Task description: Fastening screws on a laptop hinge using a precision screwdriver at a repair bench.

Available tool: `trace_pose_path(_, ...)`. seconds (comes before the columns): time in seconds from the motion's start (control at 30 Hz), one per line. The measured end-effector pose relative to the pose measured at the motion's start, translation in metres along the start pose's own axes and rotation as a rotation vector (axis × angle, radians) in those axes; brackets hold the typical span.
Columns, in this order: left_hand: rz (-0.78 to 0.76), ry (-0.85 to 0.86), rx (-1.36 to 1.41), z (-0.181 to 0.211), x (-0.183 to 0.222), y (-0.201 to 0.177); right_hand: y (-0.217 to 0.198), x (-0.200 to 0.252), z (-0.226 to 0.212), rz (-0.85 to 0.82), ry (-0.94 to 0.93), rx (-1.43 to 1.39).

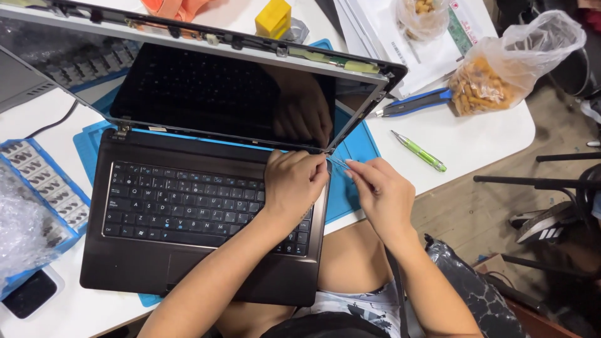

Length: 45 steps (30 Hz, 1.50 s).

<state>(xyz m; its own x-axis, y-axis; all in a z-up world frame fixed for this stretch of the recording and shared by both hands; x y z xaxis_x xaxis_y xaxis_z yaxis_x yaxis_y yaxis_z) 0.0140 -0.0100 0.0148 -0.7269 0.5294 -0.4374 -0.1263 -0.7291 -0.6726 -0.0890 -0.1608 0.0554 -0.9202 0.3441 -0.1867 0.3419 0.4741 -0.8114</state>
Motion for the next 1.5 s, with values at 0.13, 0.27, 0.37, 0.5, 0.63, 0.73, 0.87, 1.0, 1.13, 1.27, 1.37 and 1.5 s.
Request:
trace_pose_path(0.13,-0.014,0.021,0.010,0.006,-0.004,-0.004,0.004,0.006,0.004,0.028,0.010,-0.011)
trace_pose_path(0.27,-0.005,0.017,-0.002,0.005,-0.003,-0.003,0.006,0.008,0.001,0.048,0.028,-0.042)
trace_pose_path(0.37,0.005,0.011,-0.018,0.006,-0.005,-0.005,0.004,0.007,-0.002,0.049,0.040,-0.070)
trace_pose_path(0.5,0.025,0.014,-0.055,0.005,-0.004,-0.004,0.005,0.005,-0.001,0.041,0.046,-0.104)
trace_pose_path(0.63,0.042,0.012,-0.059,0.005,-0.005,-0.004,0.004,0.001,0.002,0.029,0.018,-0.113)
trace_pose_path(0.73,0.037,0.008,-0.047,0.006,-0.005,-0.005,0.002,-0.003,0.004,-0.012,0.025,-0.115)
trace_pose_path(0.87,0.026,-0.022,-0.001,0.005,-0.007,-0.006,-0.003,-0.007,0.001,-0.045,0.042,-0.095)
trace_pose_path(1.0,-0.012,-0.030,0.046,0.001,-0.007,-0.007,-0.006,-0.009,0.000,-0.082,0.064,-0.055)
trace_pose_path(1.13,-0.035,-0.030,0.054,0.002,-0.009,-0.009,-0.006,-0.008,0.000,-0.083,0.050,-0.011)
trace_pose_path(1.27,-0.029,-0.027,0.014,0.001,-0.008,-0.005,-0.006,-0.008,-0.001,-0.087,0.047,0.029)
trace_pose_path(1.37,-0.019,-0.015,-0.006,0.001,-0.008,-0.005,-0.006,-0.006,-0.001,-0.092,0.048,0.045)
trace_pose_path(1.5,0.001,0.003,-0.049,0.000,-0.006,-0.001,-0.005,0.000,0.002,-0.098,0.059,0.078)
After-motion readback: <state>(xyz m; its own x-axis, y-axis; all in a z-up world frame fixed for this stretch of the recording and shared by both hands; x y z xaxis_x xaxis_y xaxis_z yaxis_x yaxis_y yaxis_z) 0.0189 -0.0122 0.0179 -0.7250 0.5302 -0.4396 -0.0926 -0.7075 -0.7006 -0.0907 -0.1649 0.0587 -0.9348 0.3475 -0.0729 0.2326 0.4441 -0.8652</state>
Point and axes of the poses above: each hand's wrist, its own x-axis away from the middle knuckle, its own y-axis out of the palm, z = x × y, the point moved 2 cm from there along -x, towards the middle knuckle, and after that the axes turned 7 degrees about -z, right-handed, at the moved point
